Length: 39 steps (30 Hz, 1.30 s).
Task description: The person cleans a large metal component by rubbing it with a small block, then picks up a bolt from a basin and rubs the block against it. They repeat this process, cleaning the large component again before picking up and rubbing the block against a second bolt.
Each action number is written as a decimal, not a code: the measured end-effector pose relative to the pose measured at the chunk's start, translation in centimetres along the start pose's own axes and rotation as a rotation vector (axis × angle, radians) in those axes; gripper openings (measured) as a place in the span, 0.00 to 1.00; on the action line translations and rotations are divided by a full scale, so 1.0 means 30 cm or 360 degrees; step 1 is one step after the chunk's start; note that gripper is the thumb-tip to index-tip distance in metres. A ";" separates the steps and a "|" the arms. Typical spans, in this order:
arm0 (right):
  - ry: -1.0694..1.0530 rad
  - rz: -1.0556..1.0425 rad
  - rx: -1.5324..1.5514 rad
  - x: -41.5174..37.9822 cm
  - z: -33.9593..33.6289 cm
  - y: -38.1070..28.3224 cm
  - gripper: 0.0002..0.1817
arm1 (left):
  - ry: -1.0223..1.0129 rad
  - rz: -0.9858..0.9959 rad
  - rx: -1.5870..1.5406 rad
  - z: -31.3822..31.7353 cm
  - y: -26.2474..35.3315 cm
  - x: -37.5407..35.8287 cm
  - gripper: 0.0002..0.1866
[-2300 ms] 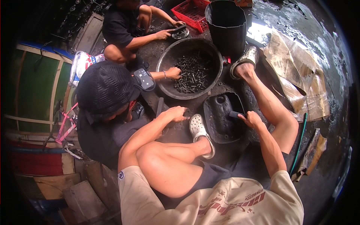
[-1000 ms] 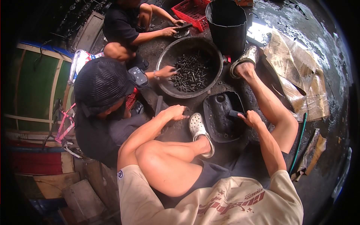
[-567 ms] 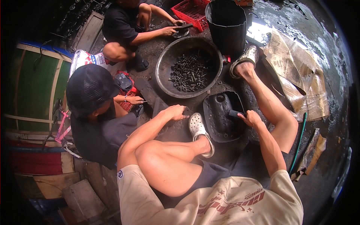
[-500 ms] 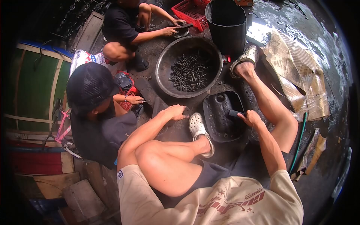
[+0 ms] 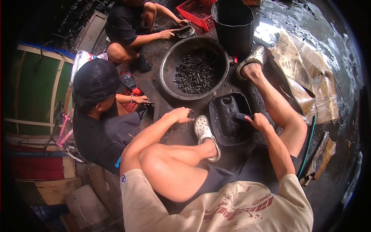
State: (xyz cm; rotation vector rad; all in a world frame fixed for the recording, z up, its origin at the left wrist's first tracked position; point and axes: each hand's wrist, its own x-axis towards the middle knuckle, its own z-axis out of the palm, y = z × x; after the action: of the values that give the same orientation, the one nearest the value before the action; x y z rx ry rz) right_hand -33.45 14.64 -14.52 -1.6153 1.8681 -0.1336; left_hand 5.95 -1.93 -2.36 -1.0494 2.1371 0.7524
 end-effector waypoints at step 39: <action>0.0030 -0.0020 -0.0014 -0.002 -0.001 -0.001 0.44 | -0.0011 -0.0033 -0.0018 -0.029 0.027 -0.020 0.28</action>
State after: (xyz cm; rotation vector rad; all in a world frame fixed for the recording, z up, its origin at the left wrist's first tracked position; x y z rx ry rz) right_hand -33.43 14.69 -14.46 -1.6372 1.8752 -0.1467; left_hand 5.32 -1.85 -1.20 -1.0720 2.1152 0.7579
